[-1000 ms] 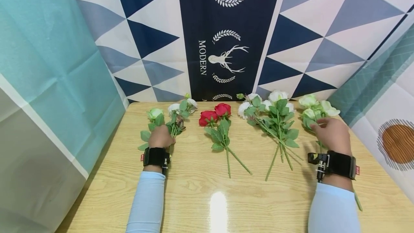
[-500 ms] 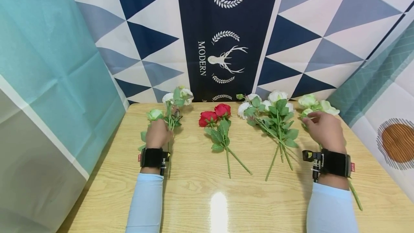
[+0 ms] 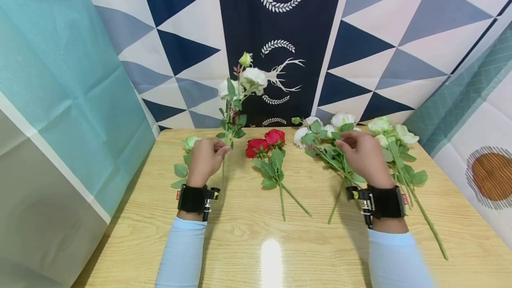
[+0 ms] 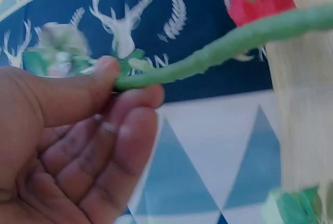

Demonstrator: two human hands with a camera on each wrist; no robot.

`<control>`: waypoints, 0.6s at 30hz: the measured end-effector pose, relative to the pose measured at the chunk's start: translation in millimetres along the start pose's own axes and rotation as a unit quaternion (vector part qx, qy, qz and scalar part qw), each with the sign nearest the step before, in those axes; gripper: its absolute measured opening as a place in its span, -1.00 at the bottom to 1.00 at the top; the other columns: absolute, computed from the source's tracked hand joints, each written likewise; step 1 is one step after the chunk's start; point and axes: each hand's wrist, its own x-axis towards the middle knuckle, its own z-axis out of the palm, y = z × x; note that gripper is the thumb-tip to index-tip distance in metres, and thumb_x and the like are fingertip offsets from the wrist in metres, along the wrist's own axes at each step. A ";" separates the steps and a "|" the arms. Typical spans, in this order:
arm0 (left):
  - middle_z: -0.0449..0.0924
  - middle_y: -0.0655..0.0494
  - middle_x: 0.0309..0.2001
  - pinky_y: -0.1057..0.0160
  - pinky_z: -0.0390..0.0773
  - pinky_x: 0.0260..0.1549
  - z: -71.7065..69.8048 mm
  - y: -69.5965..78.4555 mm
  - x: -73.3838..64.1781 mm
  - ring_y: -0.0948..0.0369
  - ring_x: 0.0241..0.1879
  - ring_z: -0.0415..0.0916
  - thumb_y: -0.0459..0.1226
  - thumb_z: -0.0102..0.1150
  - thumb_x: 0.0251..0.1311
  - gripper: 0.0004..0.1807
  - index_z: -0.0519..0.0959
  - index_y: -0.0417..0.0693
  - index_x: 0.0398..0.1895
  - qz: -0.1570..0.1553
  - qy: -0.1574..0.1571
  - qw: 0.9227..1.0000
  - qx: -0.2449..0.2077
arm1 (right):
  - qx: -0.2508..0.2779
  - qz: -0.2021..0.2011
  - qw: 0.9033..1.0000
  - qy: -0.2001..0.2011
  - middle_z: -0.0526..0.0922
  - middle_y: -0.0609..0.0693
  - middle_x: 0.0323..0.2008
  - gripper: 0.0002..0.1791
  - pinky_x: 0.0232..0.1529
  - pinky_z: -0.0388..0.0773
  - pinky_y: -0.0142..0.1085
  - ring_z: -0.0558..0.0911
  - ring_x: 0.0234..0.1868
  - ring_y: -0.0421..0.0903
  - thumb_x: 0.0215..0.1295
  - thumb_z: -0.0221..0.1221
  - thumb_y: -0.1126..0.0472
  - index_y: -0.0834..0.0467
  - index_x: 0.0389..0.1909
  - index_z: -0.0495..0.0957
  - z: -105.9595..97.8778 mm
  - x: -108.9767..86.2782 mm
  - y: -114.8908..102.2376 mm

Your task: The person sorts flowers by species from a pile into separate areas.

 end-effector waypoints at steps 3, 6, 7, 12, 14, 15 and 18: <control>0.61 0.16 -0.59 0.29 0.37 -0.62 4.1 12.9 0.2 0.32 -0.67 0.41 -0.21 0.30 0.25 -0.89 0.72 -0.05 -0.36 0.037 -0.006 0.998 -0.050 | 0.024 -0.035 0.999 -0.003 0.67 0.16 -0.27 -0.70 -0.27 0.50 -0.08 0.62 -0.29 0.04 0.42 0.16 0.20 0.30 0.04 0.57 17.8 2.1 -18.9; 0.64 0.16 -0.55 0.30 0.44 -0.61 9.4 23.6 -0.5 0.36 -0.62 0.47 -0.22 0.29 0.26 -0.90 0.72 -0.02 -0.35 0.070 -0.042 0.990 -0.114 | 0.050 -0.073 0.996 -0.002 0.67 0.07 -0.31 -0.69 -0.33 0.51 -0.15 0.62 -0.34 -0.05 0.41 0.18 0.18 0.26 0.06 0.56 34.1 0.9 -35.9; 0.64 0.15 -0.54 0.29 0.47 -0.59 10.9 26.5 -0.8 0.36 -0.60 0.49 -0.22 0.28 0.26 -0.90 0.73 -0.03 -0.34 0.082 -0.061 0.986 -0.135 | 0.063 -0.088 0.994 0.001 0.66 0.05 -0.31 -0.67 -0.32 0.51 -0.17 0.62 -0.34 -0.06 0.41 0.17 0.16 0.26 0.08 0.55 38.9 -0.3 -42.0; 0.67 0.15 -0.49 0.29 0.55 -0.53 15.9 33.6 -2.7 0.32 -0.54 0.56 -0.27 0.30 0.24 -0.91 0.75 -0.05 -0.35 0.122 -0.177 0.953 -0.214 | 0.174 -0.146 0.974 0.004 0.61 0.01 -0.13 -0.53 -0.18 0.53 -0.24 0.61 -0.19 -0.12 0.45 0.12 0.00 0.12 0.27 0.43 72.4 -7.5 -57.1; 0.67 0.15 -0.49 0.30 0.54 -0.53 17.3 33.8 -2.8 0.30 -0.54 0.56 -0.29 0.32 0.21 -0.94 0.74 -0.02 -0.39 0.133 -0.211 0.942 -0.224 | 0.198 -0.158 0.967 0.010 0.58 0.05 -0.03 -0.51 -0.12 0.54 -0.24 0.60 -0.12 -0.09 0.45 0.11 -0.02 0.12 0.28 0.43 79.8 -12.5 -66.9; 0.67 0.15 -0.50 0.31 0.53 -0.54 17.8 33.7 -2.7 0.30 -0.55 0.55 -0.29 0.33 0.20 -0.93 0.74 0.01 -0.42 0.138 -0.222 0.939 -0.223 | 0.201 -0.159 0.966 0.014 0.58 0.07 0.00 -0.51 -0.11 0.55 -0.23 0.60 -0.08 -0.07 0.44 0.12 -0.03 0.14 0.26 0.44 83.1 -14.5 -70.9; 0.62 0.18 -0.56 0.36 0.45 -0.60 19.1 32.6 -1.9 0.32 -0.61 0.46 -0.30 0.35 0.18 -0.88 0.72 0.09 -0.49 0.150 -0.248 0.935 -0.205 | 0.175 -0.146 0.973 0.033 0.61 0.14 -0.06 -0.58 -0.09 0.54 -0.17 0.63 -0.16 -0.01 0.42 0.16 0.03 0.25 0.11 0.53 79.0 -23.8 -95.3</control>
